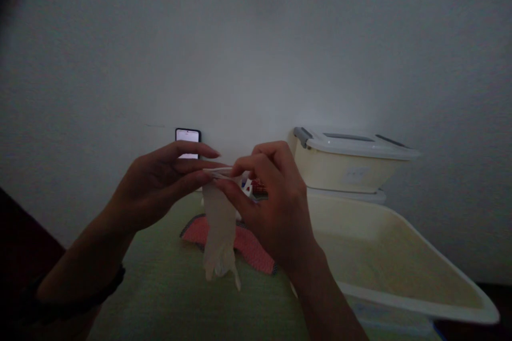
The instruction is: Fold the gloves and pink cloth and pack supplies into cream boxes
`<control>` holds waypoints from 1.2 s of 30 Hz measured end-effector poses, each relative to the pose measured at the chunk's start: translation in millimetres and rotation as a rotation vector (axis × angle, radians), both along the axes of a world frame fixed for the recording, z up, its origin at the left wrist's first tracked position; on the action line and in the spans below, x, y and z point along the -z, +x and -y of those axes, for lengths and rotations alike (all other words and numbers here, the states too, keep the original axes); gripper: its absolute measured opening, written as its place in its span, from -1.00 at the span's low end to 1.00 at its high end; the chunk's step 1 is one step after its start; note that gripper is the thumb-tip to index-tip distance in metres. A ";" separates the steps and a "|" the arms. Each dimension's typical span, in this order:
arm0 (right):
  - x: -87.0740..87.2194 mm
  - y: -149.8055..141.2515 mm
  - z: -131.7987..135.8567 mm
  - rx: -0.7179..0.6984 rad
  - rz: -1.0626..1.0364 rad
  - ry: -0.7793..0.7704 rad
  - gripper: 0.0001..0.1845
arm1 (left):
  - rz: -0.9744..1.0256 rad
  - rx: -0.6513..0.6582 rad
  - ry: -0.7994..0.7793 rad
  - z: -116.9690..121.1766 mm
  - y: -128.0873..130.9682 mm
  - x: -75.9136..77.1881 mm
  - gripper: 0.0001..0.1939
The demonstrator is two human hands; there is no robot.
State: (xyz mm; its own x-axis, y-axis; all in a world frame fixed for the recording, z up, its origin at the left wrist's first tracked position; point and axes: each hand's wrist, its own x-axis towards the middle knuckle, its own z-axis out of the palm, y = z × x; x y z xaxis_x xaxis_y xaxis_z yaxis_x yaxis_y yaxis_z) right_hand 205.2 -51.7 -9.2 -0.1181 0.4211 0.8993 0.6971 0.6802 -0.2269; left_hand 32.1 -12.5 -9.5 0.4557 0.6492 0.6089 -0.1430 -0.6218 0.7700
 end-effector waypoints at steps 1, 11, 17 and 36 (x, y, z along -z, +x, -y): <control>-1.3 2.2 0.6 -0.006 0.025 -0.003 -0.85 | 0.017 -0.022 0.023 -1.9 -1.1 0.1 -0.78; -7.7 16.3 3.9 -0.065 0.202 -0.039 -0.84 | -0.076 -0.107 0.079 -4.7 -9.5 -4.7 -0.88; -8.4 16.4 4.7 -0.102 0.223 -0.045 -0.93 | -0.179 -0.104 0.161 -3.7 -9.7 -6.5 -0.92; -12.9 19.7 13.1 -0.159 0.332 -0.250 -0.81 | -0.434 -0.246 0.421 -4.3 -18.1 -8.9 -0.93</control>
State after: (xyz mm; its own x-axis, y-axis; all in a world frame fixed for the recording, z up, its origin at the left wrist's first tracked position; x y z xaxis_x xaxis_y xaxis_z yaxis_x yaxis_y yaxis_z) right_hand 225.0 -64.8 3.7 -0.4639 0.5739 0.6749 0.6511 0.7375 -0.1796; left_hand 14.0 -8.2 -0.6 0.5860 0.5122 0.6280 0.3115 -0.8578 0.4089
